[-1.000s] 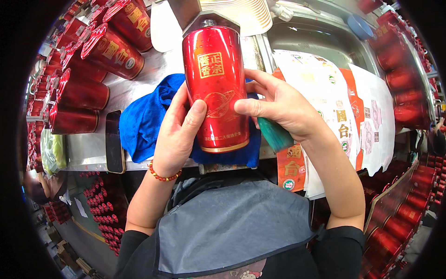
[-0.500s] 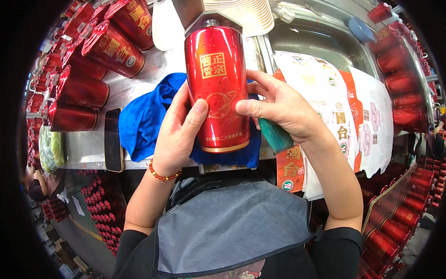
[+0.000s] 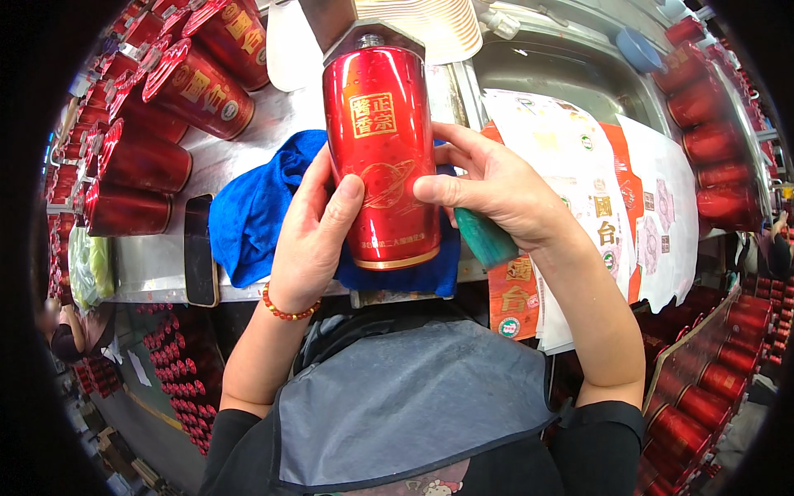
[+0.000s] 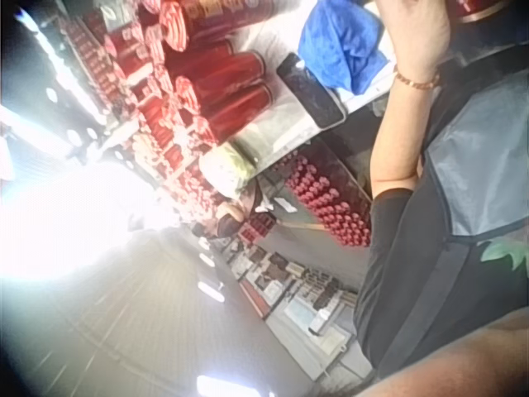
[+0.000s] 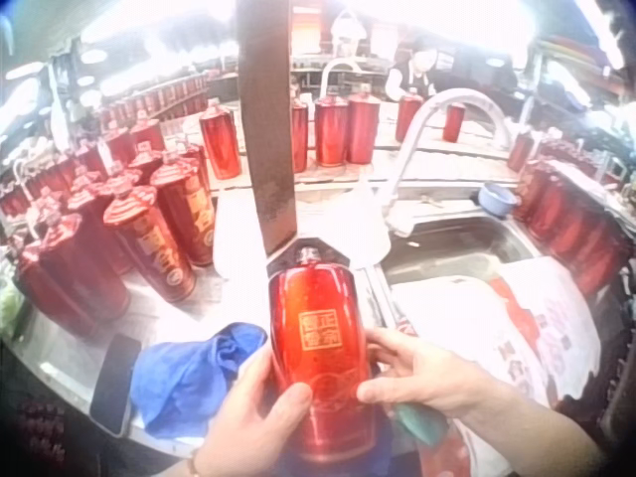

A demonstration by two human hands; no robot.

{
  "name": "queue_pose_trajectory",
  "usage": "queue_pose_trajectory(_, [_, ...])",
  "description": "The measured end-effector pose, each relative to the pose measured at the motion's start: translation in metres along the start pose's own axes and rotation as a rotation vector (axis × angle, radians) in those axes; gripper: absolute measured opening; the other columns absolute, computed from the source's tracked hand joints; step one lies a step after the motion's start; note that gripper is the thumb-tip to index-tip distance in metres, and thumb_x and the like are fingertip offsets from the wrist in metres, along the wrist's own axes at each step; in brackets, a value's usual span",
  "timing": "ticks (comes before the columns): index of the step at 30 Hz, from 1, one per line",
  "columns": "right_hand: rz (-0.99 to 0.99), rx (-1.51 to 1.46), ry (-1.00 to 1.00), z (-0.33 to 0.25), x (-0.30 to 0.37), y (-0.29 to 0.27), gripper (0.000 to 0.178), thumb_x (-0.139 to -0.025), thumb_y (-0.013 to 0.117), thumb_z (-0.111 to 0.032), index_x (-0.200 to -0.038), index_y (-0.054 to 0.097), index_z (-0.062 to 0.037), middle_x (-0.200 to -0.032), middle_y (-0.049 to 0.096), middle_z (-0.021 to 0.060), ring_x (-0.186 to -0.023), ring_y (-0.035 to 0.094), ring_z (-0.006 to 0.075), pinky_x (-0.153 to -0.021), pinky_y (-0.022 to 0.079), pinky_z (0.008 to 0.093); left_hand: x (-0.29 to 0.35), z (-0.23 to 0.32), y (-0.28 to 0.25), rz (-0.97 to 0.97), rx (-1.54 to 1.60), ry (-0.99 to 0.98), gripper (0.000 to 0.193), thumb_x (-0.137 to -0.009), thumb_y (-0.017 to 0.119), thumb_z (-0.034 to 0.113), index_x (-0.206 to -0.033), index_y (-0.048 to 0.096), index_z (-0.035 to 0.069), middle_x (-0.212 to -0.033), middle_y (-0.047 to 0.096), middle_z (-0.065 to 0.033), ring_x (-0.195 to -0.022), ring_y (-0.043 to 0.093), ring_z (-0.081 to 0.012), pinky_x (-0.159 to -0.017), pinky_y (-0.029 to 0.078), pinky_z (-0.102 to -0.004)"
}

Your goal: The person repeatedly wipes red cylindrical containers with a green sponge and a blue cloth, rotating each container to clean all sides. The person handles multiple containers one at a time, placing them back on the work surface after cleaning.

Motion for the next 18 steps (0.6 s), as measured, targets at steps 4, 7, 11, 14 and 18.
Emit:
queue_pose_trajectory(4, [0.001,0.044,-0.03,-0.001,-0.002,-0.002,0.082,-0.089,0.084,-0.03,-0.154,0.043,-0.0017,-0.123,0.065,0.0104,-0.092,0.063,0.0092,-0.076,0.053,0.0241,0.0,0.001,0.001,-0.002,0.02,0.009,0.067,-0.099,0.07,0.033,-0.151,0.044,-0.001,-0.146,0.048,-0.0215,-0.138,0.044,-0.0305,-0.118,0.033,-0.0412])
queue_pose_trajectory(7, [0.1,0.112,-0.046,-0.007,-0.008,-0.031,0.073,-0.097,0.074,-0.035,-0.152,0.044,0.0015,-0.122,0.068,0.0097,-0.081,0.059,0.0063,-0.069,0.051,0.022,-0.001,0.003,0.004,-0.03,0.078,0.015,0.065,-0.099,0.07,0.031,-0.15,0.044,0.0,-0.146,0.048,-0.0209,-0.138,0.043,-0.0297,-0.118,0.033,-0.0408])
queue_pose_trajectory(11, [0.401,0.243,-0.186,-0.05,-0.015,-0.101,0.053,-0.106,0.059,-0.041,-0.139,0.06,0.0011,-0.118,0.07,0.0088,-0.091,0.064,0.0081,-0.085,0.052,0.0228,0.0,0.002,0.001,-0.008,-0.017,0.019,0.065,-0.099,0.069,0.03,-0.151,0.043,-0.001,-0.147,0.047,-0.0213,-0.14,0.041,-0.0309,-0.119,0.032,-0.0412])
queue_pose_trajectory(14, [0.236,0.315,-0.378,-0.094,-0.008,-0.056,0.049,-0.096,0.07,-0.011,-0.141,0.054,0.0015,-0.117,0.069,0.0074,-0.108,0.066,0.0119,-0.095,0.052,0.0247,0.002,0.005,-0.001,0.013,-0.104,0.069,0.066,-0.099,0.069,0.028,-0.152,0.042,-0.001,-0.149,0.045,-0.0221,-0.142,0.039,-0.0328,-0.12,0.03,-0.0421])
queue_pose_trajectory(18, [-0.039,0.702,-0.39,-0.106,0.002,0.033,0.036,-0.089,0.076,-0.007,-0.122,0.065,0.0004,-0.103,0.071,0.0044,-0.092,0.067,0.0086,-0.082,0.055,0.024,0.003,0.01,0.001,0.011,-0.168,0.1,0.068,-0.099,0.069,0.025,-0.155,0.039,-0.001,-0.151,0.044,-0.0219,-0.143,0.037,-0.0333,-0.12,0.029,-0.0435])
Point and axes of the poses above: each hand's wrist, its own x-axis away from the middle knuckle, its own y-axis out of the palm, z = x × y, the point moved 10 cm from there along -x, towards the middle knuckle
